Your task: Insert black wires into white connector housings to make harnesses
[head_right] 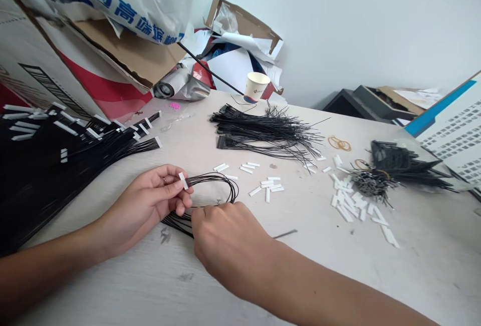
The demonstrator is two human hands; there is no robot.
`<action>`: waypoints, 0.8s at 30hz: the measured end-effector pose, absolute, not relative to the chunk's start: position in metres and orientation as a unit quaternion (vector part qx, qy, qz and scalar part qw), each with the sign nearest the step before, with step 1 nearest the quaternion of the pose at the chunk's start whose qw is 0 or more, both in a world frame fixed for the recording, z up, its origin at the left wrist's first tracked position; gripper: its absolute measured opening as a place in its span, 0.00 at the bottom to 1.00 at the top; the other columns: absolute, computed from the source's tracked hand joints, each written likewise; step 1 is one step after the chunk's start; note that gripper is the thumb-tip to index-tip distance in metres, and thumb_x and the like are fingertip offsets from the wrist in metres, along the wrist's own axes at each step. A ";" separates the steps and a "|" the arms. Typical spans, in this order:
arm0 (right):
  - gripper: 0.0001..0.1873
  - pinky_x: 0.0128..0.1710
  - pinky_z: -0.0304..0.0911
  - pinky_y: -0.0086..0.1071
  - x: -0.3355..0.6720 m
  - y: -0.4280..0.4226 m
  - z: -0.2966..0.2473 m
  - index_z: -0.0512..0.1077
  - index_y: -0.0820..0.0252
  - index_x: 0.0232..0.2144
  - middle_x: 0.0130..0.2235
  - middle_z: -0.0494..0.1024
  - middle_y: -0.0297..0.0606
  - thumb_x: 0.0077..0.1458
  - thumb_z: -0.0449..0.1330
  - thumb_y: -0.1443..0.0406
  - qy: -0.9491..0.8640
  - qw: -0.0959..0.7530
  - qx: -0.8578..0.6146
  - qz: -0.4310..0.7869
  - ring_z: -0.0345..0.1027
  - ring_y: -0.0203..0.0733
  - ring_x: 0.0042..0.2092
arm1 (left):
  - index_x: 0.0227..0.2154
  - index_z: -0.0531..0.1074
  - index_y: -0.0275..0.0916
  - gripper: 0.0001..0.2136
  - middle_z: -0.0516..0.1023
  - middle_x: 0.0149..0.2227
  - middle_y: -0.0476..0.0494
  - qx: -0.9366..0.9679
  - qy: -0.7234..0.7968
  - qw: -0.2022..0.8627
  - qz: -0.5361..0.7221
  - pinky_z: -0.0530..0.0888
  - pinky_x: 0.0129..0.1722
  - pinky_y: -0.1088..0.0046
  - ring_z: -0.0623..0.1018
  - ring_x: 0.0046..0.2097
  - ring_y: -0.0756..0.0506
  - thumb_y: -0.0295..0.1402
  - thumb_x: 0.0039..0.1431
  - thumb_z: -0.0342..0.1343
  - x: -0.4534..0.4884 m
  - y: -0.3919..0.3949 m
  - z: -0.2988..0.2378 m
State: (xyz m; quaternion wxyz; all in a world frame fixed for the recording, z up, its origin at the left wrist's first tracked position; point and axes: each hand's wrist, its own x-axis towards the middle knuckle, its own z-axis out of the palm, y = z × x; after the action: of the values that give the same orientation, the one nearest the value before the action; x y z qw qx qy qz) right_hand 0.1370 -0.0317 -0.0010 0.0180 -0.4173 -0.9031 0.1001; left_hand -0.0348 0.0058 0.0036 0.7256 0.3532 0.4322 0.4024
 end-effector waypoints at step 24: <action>0.06 0.23 0.57 0.29 0.189 0.001 0.063 0.82 0.53 0.34 0.25 0.71 0.35 0.55 0.65 0.60 -0.601 0.411 -0.337 0.597 0.61 0.33 0.26 | 0.32 0.67 0.36 0.03 0.74 0.25 0.49 0.360 0.442 0.718 0.400 0.73 0.27 0.76 0.75 0.28 0.50 0.23 0.59 0.55 -0.035 0.007 0.001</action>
State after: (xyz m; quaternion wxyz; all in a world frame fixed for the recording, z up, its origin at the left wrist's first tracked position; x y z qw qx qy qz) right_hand 0.1886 0.0006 0.0631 0.4110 -0.3375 -0.6011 0.5966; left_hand -0.0345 0.0066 0.0008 0.7178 0.3603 0.4416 0.3999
